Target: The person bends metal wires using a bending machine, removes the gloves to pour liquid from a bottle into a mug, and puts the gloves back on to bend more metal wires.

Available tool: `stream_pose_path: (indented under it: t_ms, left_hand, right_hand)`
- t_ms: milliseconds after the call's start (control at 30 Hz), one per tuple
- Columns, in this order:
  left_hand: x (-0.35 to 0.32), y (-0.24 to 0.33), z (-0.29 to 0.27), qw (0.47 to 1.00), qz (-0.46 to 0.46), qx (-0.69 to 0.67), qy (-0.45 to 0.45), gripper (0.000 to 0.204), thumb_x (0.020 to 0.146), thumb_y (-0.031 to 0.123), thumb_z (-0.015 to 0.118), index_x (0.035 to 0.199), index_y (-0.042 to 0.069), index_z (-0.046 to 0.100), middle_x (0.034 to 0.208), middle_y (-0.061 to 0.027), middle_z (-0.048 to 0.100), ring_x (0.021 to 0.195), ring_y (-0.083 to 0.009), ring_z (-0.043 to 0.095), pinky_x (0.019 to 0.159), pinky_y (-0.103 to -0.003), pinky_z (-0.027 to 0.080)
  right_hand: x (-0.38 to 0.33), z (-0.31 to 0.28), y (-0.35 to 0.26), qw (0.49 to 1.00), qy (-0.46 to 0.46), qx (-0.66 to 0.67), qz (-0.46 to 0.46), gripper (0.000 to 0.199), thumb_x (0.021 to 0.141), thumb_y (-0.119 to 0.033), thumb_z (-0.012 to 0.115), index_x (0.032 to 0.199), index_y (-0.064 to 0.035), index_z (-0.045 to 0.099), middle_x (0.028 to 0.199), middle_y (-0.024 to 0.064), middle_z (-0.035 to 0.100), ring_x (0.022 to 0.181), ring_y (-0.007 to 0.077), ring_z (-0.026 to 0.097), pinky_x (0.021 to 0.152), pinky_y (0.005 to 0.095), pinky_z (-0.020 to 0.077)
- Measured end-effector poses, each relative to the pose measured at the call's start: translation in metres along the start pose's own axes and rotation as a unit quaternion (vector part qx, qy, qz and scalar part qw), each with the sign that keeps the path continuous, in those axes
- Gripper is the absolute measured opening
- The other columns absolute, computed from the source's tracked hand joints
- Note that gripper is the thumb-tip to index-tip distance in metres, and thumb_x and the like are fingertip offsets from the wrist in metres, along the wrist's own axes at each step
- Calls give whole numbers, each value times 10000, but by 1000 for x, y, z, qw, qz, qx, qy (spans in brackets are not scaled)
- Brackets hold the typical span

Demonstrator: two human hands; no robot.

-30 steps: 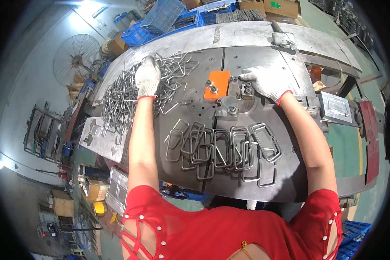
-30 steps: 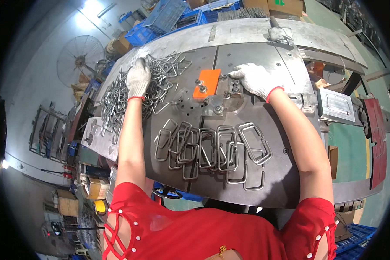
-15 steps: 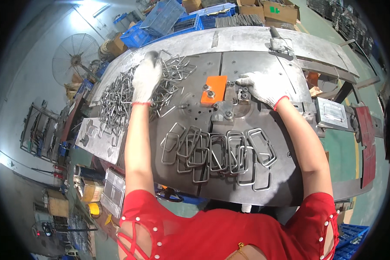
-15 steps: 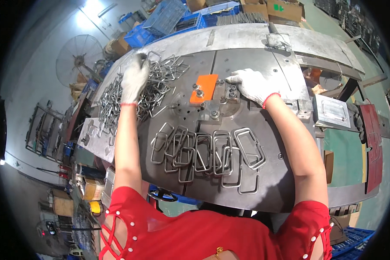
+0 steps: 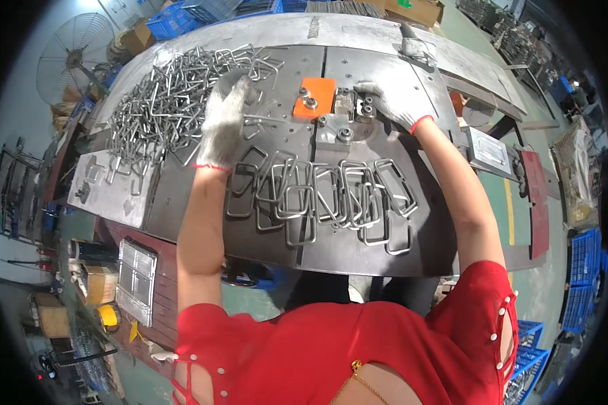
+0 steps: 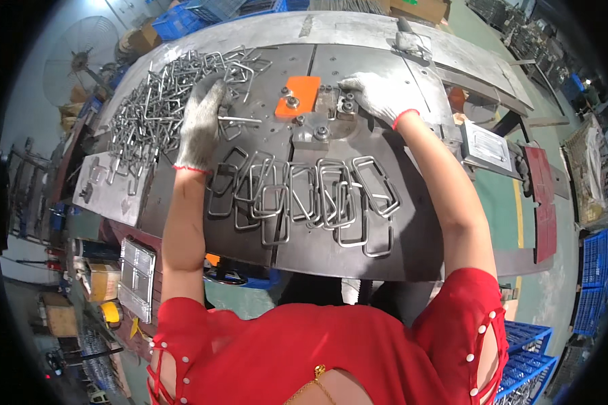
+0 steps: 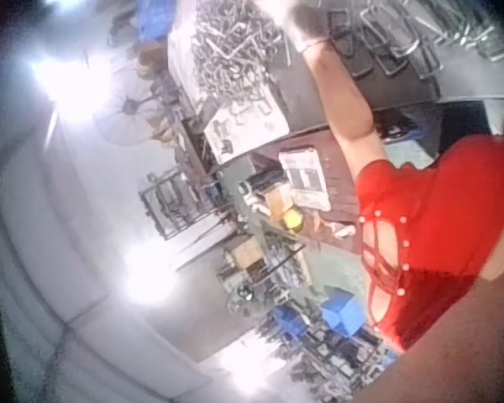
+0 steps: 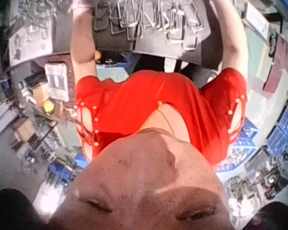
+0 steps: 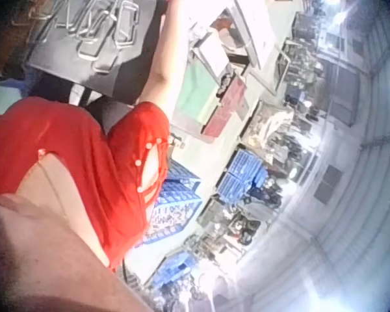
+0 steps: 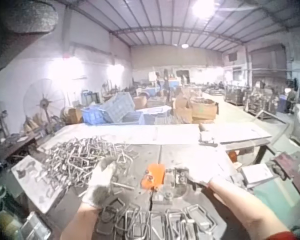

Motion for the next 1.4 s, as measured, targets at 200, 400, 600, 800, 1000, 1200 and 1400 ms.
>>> stream_pose_path:
  t_ms: [200, 400, 600, 800, 1000, 1200, 1400]
  left_hand:
    - [3, -9, 0, 999, -5, -44, 12, 364, 1002, 226, 596, 1267, -23, 583, 915, -30, 633, 857, -112, 562, 823, -277, 466]
    - [10, -23, -3, 999, 17, -29, 5, 407, 1011, 299, 582, 1312, 24, 568, 931, 5, 606, 803, -69, 511, 715, -240, 448]
    - [8, -14, -9, 997, 18, 65, 27, 404, 990, 274, 620, 1296, 13, 585, 1012, -80, 677, 931, -147, 618, 852, -316, 506]
    - [0, 4, -4, 996, 22, 87, 26, 330, 986, 212, 577, 1237, 3, 625, 1090, -102, 685, 975, -177, 621, 898, -323, 495]
    - [-1, 6, 4, 994, 0, 111, 13, 338, 985, 207, 574, 1246, -3, 618, 1107, -112, 687, 1002, -174, 626, 901, -323, 498]
    - [-7, 13, 10, 995, 6, 96, -1, 370, 980, 208, 583, 1278, -9, 601, 1101, -104, 682, 978, -162, 622, 880, -317, 499]
    - [-10, 21, 14, 995, -17, 95, 2, 370, 980, 204, 573, 1283, -7, 597, 1048, -81, 673, 902, -133, 609, 807, -289, 497]
  right_hand:
    - [44, 2, 4, 995, -32, -91, -16, 398, 990, -423, 517, 1291, -213, 670, 1177, 82, 713, 1060, 317, 666, 944, 409, 506]
    - [73, 21, -21, 995, -57, -12, 78, 561, 987, -515, 504, 1105, -7, 710, 1063, 238, 701, 1026, 418, 648, 917, 447, 496]
    - [79, 39, -21, 993, -42, -71, 90, 643, 951, -588, 506, 975, 11, 739, 971, 263, 704, 978, 410, 673, 905, 464, 498]
    - [84, 39, -10, 988, -77, -116, 61, 630, 981, -630, 435, 1116, -71, 693, 974, 189, 708, 941, 363, 670, 891, 448, 489]
    - [82, 30, -14, 991, -76, -97, 57, 574, 980, -580, 474, 1163, -77, 682, 1024, 179, 703, 965, 345, 662, 900, 432, 494]
    - [80, 30, -16, 993, -81, -73, 45, 528, 979, -529, 513, 1209, -82, 672, 1075, 170, 697, 989, 327, 655, 908, 416, 499]
    - [73, 22, -27, 996, -80, -41, 24, 493, 978, -479, 551, 1256, -87, 661, 1125, 161, 692, 1013, 309, 647, 916, 399, 504]
Point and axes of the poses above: each hand's wrist, its own x-axis towards the middle knuckle, its own z-axis out of the palm, y = z × x, the point moved 1 cm from there along x, towards the middle knuckle
